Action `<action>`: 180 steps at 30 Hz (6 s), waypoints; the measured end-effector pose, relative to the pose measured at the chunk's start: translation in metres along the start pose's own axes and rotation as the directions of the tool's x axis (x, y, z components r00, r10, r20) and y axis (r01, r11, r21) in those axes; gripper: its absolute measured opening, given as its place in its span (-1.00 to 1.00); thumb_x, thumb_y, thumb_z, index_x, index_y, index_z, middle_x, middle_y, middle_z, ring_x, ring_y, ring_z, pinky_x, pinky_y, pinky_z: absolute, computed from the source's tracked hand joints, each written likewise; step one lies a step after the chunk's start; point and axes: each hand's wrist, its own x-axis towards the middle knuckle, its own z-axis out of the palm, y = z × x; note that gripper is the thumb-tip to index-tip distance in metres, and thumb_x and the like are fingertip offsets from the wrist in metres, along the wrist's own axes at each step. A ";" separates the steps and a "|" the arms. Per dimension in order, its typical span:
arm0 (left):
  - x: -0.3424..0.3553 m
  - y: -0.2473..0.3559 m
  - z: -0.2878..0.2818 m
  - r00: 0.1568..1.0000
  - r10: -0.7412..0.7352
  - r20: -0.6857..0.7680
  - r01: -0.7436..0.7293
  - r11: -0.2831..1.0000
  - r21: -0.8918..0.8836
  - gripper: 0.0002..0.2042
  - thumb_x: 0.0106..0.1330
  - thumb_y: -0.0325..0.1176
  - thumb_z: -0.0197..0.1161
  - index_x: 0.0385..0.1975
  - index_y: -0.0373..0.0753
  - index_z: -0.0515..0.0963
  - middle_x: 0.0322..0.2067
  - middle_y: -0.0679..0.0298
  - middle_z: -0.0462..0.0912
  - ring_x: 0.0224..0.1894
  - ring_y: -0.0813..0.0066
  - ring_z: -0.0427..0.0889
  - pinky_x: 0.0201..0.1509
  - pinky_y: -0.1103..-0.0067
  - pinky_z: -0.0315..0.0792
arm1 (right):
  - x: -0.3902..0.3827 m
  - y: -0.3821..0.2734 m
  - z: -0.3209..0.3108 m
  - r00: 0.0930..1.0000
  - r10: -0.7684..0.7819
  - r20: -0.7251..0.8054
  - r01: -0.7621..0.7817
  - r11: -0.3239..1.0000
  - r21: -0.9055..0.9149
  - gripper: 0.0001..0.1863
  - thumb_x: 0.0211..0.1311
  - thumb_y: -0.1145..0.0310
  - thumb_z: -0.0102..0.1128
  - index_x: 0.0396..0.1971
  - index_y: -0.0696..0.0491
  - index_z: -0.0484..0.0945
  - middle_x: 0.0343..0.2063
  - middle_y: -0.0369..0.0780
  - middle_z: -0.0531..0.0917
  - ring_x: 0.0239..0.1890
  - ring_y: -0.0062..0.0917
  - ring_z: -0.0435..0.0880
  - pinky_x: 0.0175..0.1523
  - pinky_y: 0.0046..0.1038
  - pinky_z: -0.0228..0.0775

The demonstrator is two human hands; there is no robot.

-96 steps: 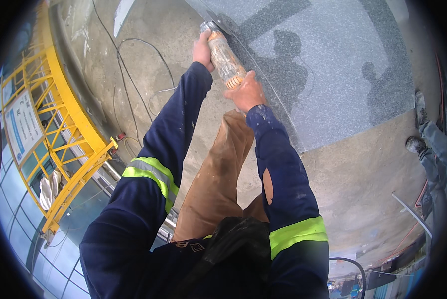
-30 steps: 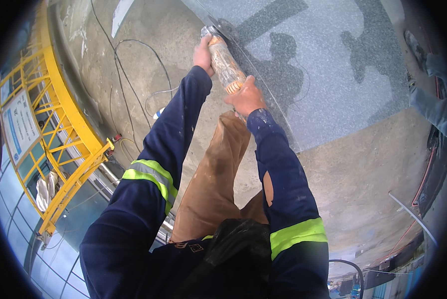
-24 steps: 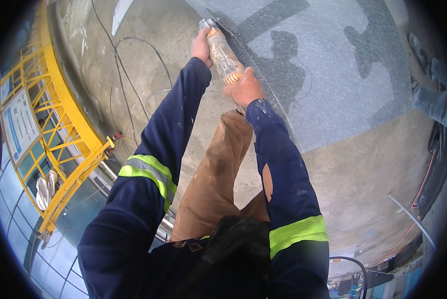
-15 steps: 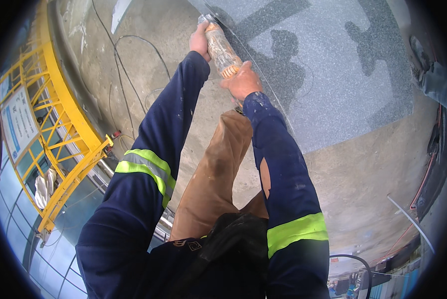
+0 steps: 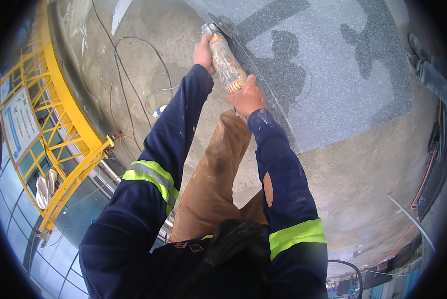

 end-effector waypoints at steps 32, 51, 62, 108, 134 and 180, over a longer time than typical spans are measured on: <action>-0.007 -0.003 0.002 1.000 0.025 -0.014 -0.026 0.999 -0.042 -0.57 0.42 -0.14 0.22 -0.09 -0.52 0.54 -0.30 -0.01 0.70 -0.35 0.16 0.76 -0.24 0.24 0.69 | -0.002 0.008 0.001 0.998 -0.053 -0.035 0.051 0.998 -0.044 -0.32 0.03 0.27 0.57 -0.05 0.28 0.28 -0.27 0.12 0.71 -0.49 -0.28 0.80 -0.49 -0.34 0.66; -0.014 -0.015 -0.002 1.000 0.007 -0.001 -0.007 0.998 -0.057 -0.46 0.38 -0.14 0.32 0.06 -0.46 0.29 -0.22 -0.05 0.63 -0.32 0.11 0.76 -0.26 0.17 0.69 | -0.008 0.026 0.002 0.998 -0.056 -0.042 0.056 0.998 -0.008 -0.28 0.02 0.24 0.56 -0.01 0.32 0.28 -0.32 0.11 0.72 -0.55 -0.32 0.78 -0.48 -0.34 0.64; -0.005 -0.019 -0.010 0.997 -0.052 0.060 0.057 0.996 -0.074 -0.35 0.25 -0.10 0.42 0.08 -0.44 0.24 -0.18 -0.10 0.53 -0.26 0.04 0.75 -0.24 0.14 0.69 | -0.013 0.019 -0.001 0.999 -0.036 -0.034 0.036 0.999 -0.012 -0.32 0.01 0.27 0.54 -0.04 0.30 0.28 -0.29 0.12 0.72 -0.52 -0.30 0.79 -0.48 -0.33 0.65; 0.021 -0.010 -0.001 0.995 -0.088 0.041 0.091 0.992 -0.083 -0.58 0.47 -0.01 0.18 -0.05 -0.32 0.53 -0.29 0.09 0.68 -0.31 0.18 0.72 -0.17 0.19 0.64 | 0.012 0.002 0.000 0.998 -0.044 -0.035 0.041 0.997 -0.072 -0.26 -0.03 0.26 0.59 -0.02 0.36 0.32 -0.27 0.12 0.70 -0.47 -0.28 0.80 -0.41 -0.33 0.67; -0.007 -0.023 0.000 0.999 -0.051 -0.015 0.050 0.995 -0.090 -0.58 0.45 -0.06 0.21 -0.05 -0.38 0.54 -0.29 0.07 0.68 -0.33 0.18 0.74 -0.22 0.21 0.65 | -0.014 0.012 -0.005 1.000 -0.018 -0.025 0.016 0.997 -0.079 -0.31 0.06 0.26 0.55 -0.01 0.32 0.29 -0.23 0.15 0.72 -0.49 -0.27 0.81 -0.45 -0.33 0.69; 0.016 -0.008 0.005 1.000 -0.027 0.008 0.027 0.998 -0.055 -0.58 0.44 -0.08 0.20 -0.05 -0.40 0.54 -0.31 0.06 0.69 -0.35 0.15 0.74 -0.21 0.21 0.65 | 0.020 0.015 0.001 0.995 -0.093 -0.033 0.092 0.995 -0.027 -0.25 0.01 0.27 0.59 -0.01 0.42 0.31 -0.24 0.14 0.69 -0.48 -0.33 0.79 -0.48 -0.36 0.64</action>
